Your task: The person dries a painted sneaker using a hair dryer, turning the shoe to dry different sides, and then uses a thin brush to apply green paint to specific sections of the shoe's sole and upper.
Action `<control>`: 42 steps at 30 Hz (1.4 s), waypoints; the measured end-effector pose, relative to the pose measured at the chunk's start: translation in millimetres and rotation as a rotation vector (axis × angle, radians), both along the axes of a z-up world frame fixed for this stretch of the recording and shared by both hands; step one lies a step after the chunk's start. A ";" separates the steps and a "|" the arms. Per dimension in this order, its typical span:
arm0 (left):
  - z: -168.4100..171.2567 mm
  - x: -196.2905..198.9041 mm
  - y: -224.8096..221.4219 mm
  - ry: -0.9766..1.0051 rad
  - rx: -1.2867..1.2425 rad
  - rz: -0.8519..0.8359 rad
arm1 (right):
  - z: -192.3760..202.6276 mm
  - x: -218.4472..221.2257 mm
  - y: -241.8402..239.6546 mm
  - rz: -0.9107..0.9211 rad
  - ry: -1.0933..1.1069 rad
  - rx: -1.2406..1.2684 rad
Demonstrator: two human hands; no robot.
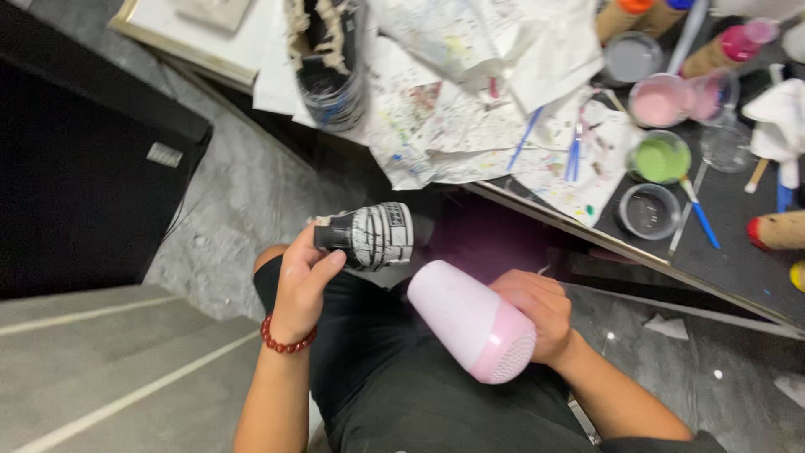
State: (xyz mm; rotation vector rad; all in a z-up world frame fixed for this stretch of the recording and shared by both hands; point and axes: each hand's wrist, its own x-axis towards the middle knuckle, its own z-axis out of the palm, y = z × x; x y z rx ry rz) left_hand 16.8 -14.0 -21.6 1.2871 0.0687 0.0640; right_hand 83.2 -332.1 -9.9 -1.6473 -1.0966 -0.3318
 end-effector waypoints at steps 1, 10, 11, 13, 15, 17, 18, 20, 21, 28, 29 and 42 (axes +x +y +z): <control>-3.3 -1.3 4.2 0.006 -0.060 0.004 | -2.8 -0.1 1.1 0.000 -0.010 -0.004; -3.0 -15.9 36.6 0.000 0.050 -0.108 | 2.9 -10.8 4.0 0.144 0.036 -0.034; -1.4 -16.3 39.4 -0.026 0.065 -0.131 | 4.6 -9.8 5.1 0.172 0.042 -0.023; 1.3 -13.1 44.4 -0.116 0.100 -0.209 | 6.5 -8.2 7.1 0.217 0.047 -0.006; 5.2 -10.1 48.0 -0.187 0.120 -0.265 | 6.6 -12.2 8.8 0.235 0.051 -0.015; 10.8 -8.7 49.7 -0.247 0.126 -0.296 | 5.3 -12.8 9.8 0.222 0.061 -0.025; 13.8 -7.2 50.4 -0.277 0.113 -0.306 | 4.2 -12.7 10.4 0.204 0.068 -0.029; 19.2 -5.4 52.2 -0.334 0.086 -0.326 | 1.5 -12.3 11.1 0.196 0.078 -0.030; 21.5 -5.3 53.5 -0.355 0.099 -0.313 | -0.3 -11.5 11.2 0.205 0.081 -0.026; 27.5 -7.9 54.3 -0.440 -0.006 -0.264 | -11.7 -6.3 11.8 0.131 0.114 -0.007; 27.3 -8.6 53.4 -0.450 -0.013 -0.253 | -12.4 -5.6 11.1 0.141 0.112 -0.004; 27.8 -9.6 48.1 -0.505 -0.193 -0.261 | -20.7 -7.1 8.4 0.094 0.093 -0.028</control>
